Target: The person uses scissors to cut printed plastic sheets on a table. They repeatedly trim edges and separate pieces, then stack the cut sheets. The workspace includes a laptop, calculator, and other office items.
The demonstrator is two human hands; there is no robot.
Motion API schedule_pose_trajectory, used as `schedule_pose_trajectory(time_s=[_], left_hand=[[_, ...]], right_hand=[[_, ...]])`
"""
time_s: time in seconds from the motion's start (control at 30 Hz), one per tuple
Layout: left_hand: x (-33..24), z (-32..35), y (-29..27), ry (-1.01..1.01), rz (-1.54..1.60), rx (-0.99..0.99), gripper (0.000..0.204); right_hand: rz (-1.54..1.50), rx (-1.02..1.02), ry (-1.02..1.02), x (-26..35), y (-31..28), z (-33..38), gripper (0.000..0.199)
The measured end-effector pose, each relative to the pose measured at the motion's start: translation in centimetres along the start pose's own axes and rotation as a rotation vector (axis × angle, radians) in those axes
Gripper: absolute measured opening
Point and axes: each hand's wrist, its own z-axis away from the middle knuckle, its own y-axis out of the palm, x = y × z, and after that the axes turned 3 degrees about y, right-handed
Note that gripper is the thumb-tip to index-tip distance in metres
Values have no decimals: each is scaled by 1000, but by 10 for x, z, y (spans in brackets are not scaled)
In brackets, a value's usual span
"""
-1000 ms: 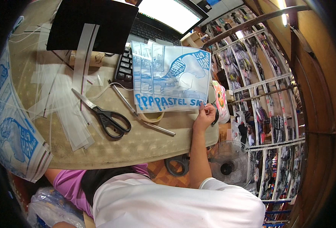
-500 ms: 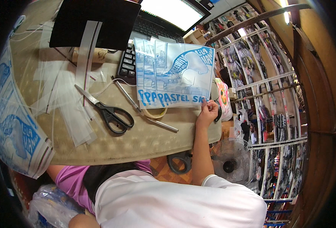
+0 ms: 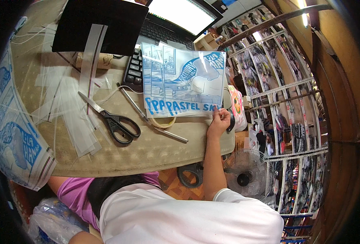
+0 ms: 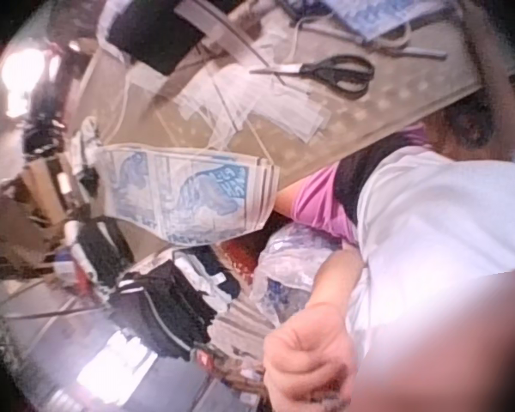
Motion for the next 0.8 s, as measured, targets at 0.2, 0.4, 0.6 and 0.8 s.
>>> schedule_pose_trajectory(time_s=[0.2,0.4,0.6,0.8], left_hand=[[-2,-3,-1,3,-13,-3,25],[-1,-1,-1,4,-2,-12,25],[-2,0,-2,3,-5,-17,24],[-2,0,-2,9,-6,-23,24]], right_hand=[[-30,7,18,-1,4,-1,31],[-57,7,6,5,5,1,30],[-59,23,9,2,3,0,28],[-54,22,17,1,1,0,28]])
